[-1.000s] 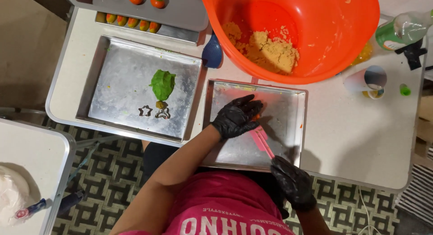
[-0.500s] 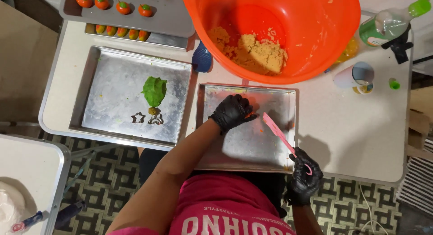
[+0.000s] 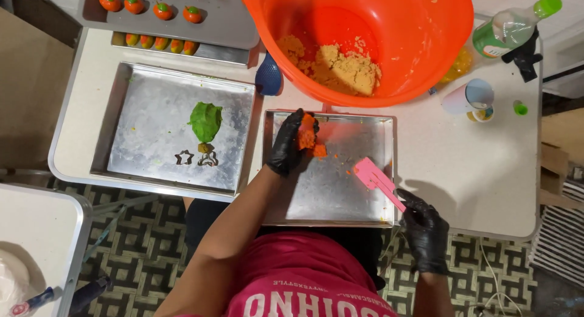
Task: Decorating small orange dough balls with green dough accents to resemble carrots or pumpkins using a small brush-like tool and a spatula.
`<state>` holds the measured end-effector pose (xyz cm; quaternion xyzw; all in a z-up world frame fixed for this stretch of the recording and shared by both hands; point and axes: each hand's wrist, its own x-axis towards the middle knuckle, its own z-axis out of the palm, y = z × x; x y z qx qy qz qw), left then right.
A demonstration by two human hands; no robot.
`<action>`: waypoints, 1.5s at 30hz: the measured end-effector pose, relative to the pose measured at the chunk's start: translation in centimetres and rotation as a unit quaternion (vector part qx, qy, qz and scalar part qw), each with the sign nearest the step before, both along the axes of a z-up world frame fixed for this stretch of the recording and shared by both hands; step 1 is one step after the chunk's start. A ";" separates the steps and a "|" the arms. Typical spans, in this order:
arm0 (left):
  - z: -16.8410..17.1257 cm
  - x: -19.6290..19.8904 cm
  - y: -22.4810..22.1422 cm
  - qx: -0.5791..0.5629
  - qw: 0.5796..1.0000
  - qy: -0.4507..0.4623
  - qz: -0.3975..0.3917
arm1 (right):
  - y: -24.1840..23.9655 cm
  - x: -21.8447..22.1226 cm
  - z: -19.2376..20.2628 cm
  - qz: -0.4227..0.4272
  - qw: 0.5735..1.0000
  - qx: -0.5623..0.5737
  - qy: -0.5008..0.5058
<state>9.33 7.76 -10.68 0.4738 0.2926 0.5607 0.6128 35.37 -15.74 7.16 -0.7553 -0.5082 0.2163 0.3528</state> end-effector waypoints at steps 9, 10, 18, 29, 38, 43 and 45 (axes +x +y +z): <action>6.1 -2.9 -3.3 -0.380 0.874 -0.295 0.065 | 3.3 0.9 -0.6 0.066 0.942 -0.257 -0.208; 6.0 -2.9 -3.1 -0.306 0.947 -0.065 0.075 | 4.3 0.3 -1.5 0.057 0.936 -0.263 -0.228; 4.4 -0.6 -1.2 0.001 0.910 0.414 0.027 | 11.8 -5.8 -1.1 0.098 0.913 -0.276 -0.284; 7.7 -0.8 -2.5 0.053 0.885 0.463 0.001 | 12.5 -6.9 -1.8 0.167 0.941 -0.223 -0.193; 5.5 1.6 -4.4 -0.299 0.882 -0.333 0.147 | 6.5 -16.6 5.0 0.299 0.829 0.033 -0.471; 4.6 1.0 -4.1 -0.355 0.819 -0.437 0.109 | 4.2 -16.2 -2.5 0.362 0.850 0.095 -0.371; 5.9 0.8 -4.1 -0.372 0.802 -0.458 0.097 | 4.3 -15.7 -1.5 0.377 0.855 0.096 -0.344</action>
